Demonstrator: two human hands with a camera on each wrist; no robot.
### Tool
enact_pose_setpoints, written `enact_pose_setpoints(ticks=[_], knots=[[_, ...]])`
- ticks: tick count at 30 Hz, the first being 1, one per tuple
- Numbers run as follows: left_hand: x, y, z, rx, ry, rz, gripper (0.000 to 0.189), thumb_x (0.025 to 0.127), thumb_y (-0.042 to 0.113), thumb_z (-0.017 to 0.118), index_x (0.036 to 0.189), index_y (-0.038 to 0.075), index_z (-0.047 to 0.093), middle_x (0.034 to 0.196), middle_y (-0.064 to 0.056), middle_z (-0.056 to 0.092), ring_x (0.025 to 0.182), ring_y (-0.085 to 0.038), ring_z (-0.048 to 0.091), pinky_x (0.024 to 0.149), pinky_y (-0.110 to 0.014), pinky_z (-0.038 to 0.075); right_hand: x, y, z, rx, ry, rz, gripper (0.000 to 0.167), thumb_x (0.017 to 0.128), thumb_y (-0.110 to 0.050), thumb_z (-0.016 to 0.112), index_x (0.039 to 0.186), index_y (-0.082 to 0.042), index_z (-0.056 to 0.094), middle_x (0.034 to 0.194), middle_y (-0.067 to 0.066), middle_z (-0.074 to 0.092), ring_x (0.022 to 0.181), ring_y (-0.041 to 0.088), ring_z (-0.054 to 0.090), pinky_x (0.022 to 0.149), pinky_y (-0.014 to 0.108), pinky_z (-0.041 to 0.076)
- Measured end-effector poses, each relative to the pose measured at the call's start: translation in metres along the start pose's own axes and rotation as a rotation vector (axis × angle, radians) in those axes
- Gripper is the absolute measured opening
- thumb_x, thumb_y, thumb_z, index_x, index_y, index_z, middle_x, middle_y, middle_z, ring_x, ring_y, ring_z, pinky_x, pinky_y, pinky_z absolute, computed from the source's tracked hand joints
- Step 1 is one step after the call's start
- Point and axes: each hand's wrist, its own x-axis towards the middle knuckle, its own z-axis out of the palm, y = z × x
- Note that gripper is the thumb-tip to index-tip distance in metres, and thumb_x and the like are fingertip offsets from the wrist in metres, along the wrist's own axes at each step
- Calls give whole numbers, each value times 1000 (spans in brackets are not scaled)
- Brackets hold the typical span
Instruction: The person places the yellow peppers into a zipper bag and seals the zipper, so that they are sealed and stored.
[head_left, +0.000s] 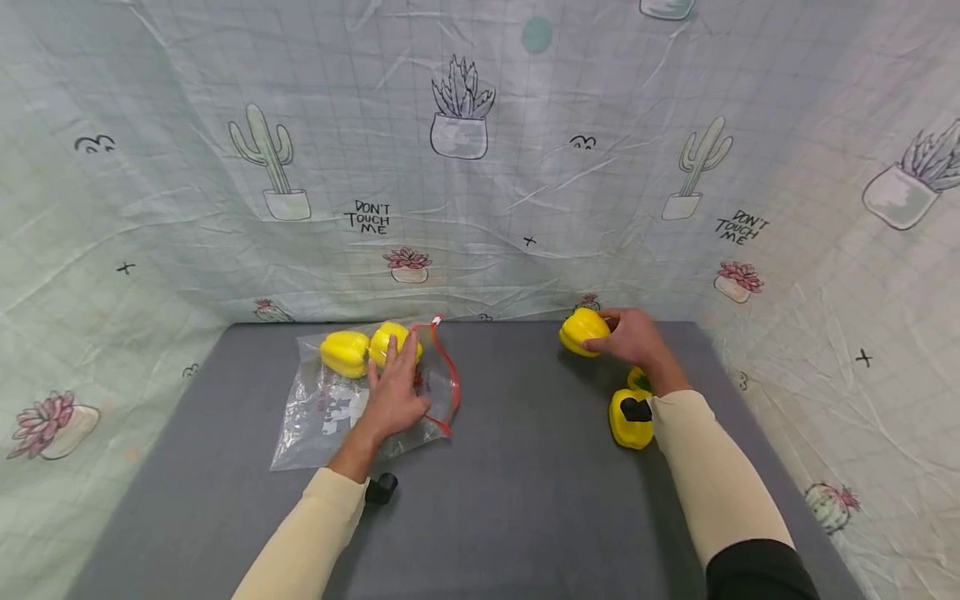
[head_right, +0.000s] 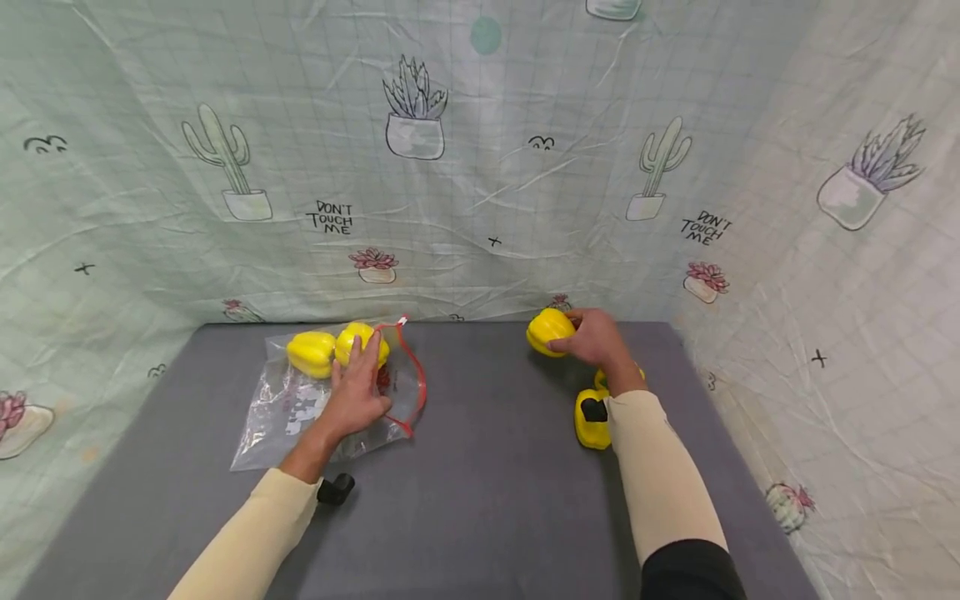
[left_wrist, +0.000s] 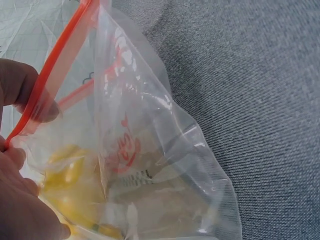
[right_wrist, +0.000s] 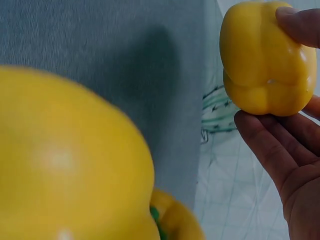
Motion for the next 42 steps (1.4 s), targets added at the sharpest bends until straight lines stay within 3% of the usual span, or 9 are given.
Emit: enact_pose_setpoints(ticks=[13, 32, 42], knots=[[-1, 2, -1, 4, 21, -8, 104, 78, 8, 60, 168, 6, 10, 177, -13, 14, 164, -41, -3, 119, -79, -7, -2, -14, 21, 51, 0, -137, 71, 87, -29, 82, 147, 0, 57, 139, 24, 66, 118, 38, 66, 102, 53, 54], [2, 3, -2, -4, 6, -25, 104, 78, 9, 60, 169, 8, 8, 177, -11, 12, 165, -39, -7, 121, -78, -9, -4, -24, 37, 102, -24, -152, 74, 85, -29, 85, 148, -1, 57, 138, 21, 68, 119, 36, 66, 105, 52, 54], [1, 4, 1, 13, 14, -21, 104, 78, 9, 60, 168, 7, 8, 177, -13, 14, 164, -41, -4, 120, -79, -7, -6, -31, 48, 99, -36, -207, 70, 84, -31, 86, 143, -2, 61, 135, 19, 70, 116, 34, 68, 102, 51, 55]])
